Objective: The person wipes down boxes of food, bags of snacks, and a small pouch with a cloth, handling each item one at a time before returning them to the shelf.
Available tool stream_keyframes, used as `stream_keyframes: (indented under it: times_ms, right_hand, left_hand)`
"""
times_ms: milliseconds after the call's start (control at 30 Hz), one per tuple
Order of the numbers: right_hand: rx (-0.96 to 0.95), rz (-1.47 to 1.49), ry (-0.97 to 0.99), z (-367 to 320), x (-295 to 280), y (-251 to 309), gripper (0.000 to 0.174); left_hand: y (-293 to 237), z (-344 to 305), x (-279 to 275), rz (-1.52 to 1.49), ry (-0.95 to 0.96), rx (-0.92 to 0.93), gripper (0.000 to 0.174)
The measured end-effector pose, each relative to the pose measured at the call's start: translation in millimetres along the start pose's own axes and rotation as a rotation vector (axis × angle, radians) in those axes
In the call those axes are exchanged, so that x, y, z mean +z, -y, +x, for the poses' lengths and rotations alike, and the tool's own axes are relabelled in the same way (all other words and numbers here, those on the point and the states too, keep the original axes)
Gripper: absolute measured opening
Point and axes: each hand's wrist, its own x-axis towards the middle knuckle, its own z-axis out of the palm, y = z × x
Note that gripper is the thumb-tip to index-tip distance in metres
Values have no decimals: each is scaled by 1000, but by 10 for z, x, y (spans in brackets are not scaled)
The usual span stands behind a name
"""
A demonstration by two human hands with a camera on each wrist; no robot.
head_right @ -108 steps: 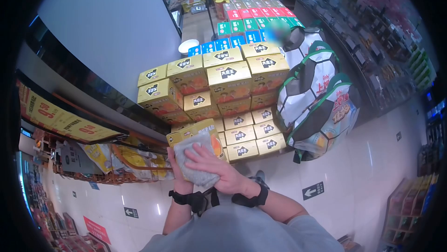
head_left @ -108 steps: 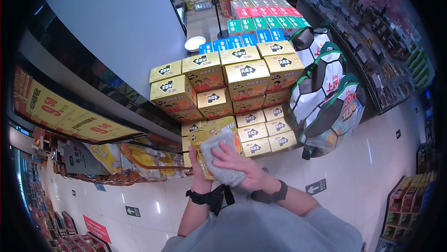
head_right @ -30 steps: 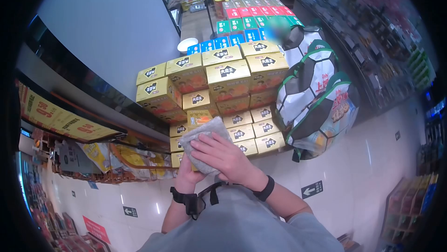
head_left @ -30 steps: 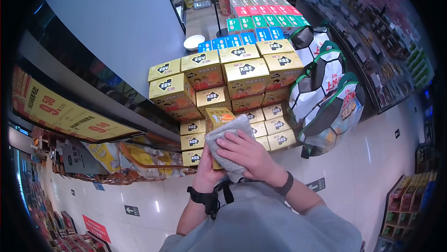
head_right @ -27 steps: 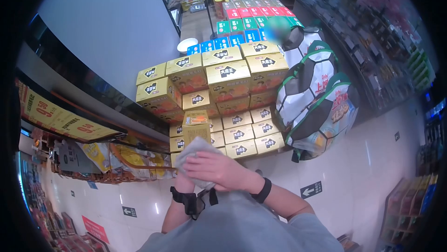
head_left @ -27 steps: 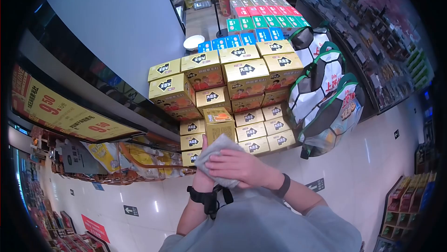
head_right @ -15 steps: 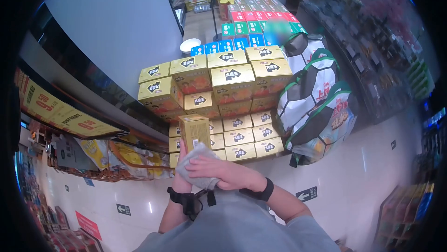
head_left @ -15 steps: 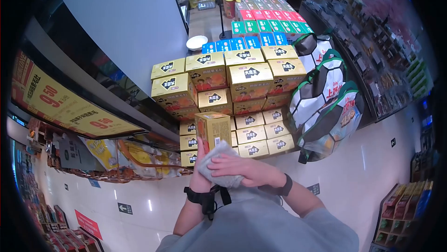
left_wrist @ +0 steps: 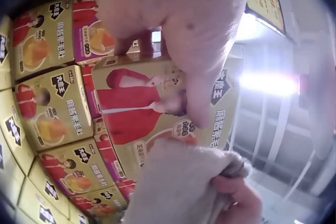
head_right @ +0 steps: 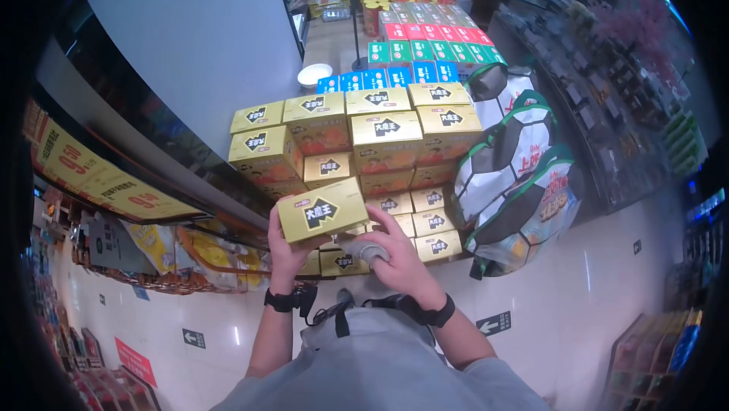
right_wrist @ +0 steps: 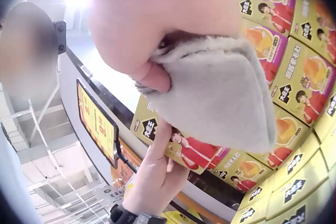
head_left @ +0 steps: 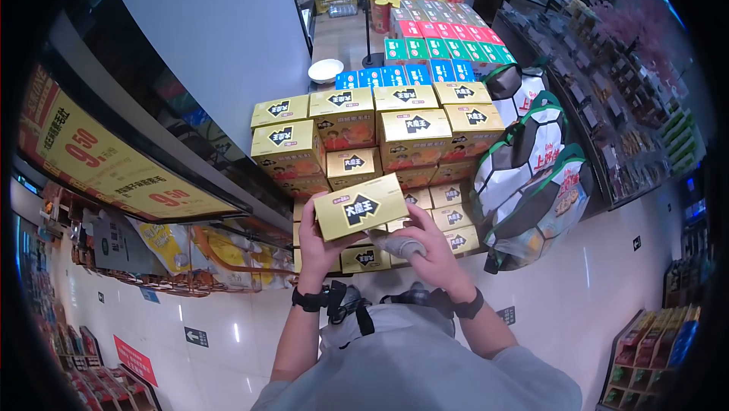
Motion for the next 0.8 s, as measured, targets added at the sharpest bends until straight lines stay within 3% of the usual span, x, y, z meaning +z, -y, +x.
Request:
stream_keyframes:
  times_ms: [33,133,233,367,800]
  right_hand:
    - [-2,0,2,10,30,-16,38]
    - [31,-16,8,31,85,-81,41]
    - [-15,-181,-30,83,112,-110,49]
    - [-48,-314,-38,139,116,-179,46]
    - [-60,-249,1,243,205,-163,42]
  left_hand:
    - [62,35,-30,0,-2,1,81]
    - [154,190,-54,480,-1,312,88]
    - [183,249,-23,742,-89,420,83]
    - [259,249,-24,676,-120,361,72]
    - [367,346,-225,665,-121,414,80]
